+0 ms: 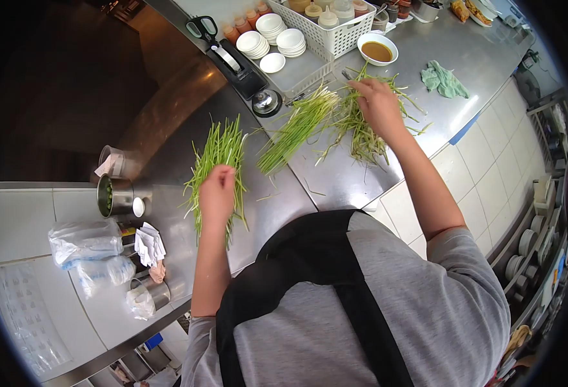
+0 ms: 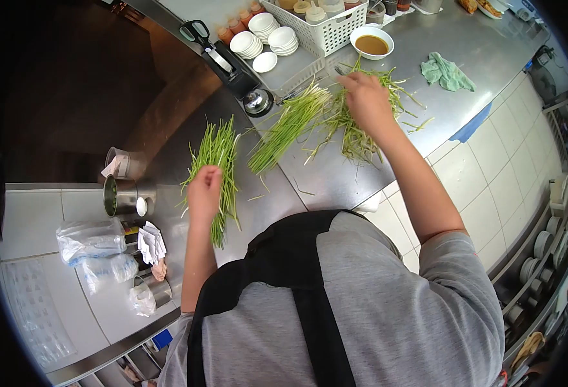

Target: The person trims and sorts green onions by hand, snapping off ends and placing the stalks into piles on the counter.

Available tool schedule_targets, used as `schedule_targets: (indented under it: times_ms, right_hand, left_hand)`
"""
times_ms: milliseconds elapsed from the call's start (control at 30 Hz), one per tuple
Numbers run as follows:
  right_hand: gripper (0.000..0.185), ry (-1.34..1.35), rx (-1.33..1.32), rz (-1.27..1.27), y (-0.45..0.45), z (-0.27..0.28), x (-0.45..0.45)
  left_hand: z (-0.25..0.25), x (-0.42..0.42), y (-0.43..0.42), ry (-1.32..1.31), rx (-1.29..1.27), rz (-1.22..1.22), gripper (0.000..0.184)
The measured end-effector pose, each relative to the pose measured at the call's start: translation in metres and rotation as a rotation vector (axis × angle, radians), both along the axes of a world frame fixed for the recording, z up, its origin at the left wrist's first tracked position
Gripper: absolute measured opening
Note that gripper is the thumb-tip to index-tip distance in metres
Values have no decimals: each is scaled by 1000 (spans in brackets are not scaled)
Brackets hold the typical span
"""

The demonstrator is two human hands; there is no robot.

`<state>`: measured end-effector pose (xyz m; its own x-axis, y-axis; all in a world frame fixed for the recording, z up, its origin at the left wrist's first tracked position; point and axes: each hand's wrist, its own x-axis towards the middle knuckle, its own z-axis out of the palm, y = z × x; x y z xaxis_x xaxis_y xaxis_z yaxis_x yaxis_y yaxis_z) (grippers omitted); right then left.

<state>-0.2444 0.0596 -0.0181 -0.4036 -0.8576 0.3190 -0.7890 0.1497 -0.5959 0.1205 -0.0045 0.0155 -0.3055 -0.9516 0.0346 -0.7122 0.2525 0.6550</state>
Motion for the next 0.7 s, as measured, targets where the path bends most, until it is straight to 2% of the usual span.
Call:
schedule_targets:
  times_ms: [33, 67, 133, 167, 267, 367, 500, 600, 667, 700]
  right_hand:
    - [38, 427, 84, -155, 1, -3, -5]
    - [38, 426, 85, -157, 1, -6, -5]
    - [44, 507, 71, -132, -1, -9, -1]
    - [44, 506, 73, -132, -3, -11, 4]
    - [28, 447, 69, 168, -21, -25, 23]
    - [25, 376, 153, 244, -42, -40, 36]
    - [17, 472, 115, 244, -60, -44, 41]
    - [12, 419, 136, 231, -59, -23, 40]
    - [10, 203, 103, 231, -57, -15, 37]
    - [10, 205, 104, 233, -58, -15, 34]
  left_hand:
    - [-5, 14, -7, -106, -96, 40, 11]
    - [-10, 27, -13, -107, -96, 38, 11]
    - [-19, 46, -18, -365, -303, 53, 10]
    - [-23, 52, -18, -366, -301, 51, 10]
    - [-30, 57, -17, -481, -275, 113, 10]
    - [-31, 55, -13, -498, -231, 151, 13]
    - [-24, 55, -3, -440, -280, 191, 24]
    - [-20, 58, 2, -403, -310, 189, 27]
    - [-17, 55, 4, -380, -310, 190, 27]
    - [-16, 52, 5, -346, -305, 193, 27]
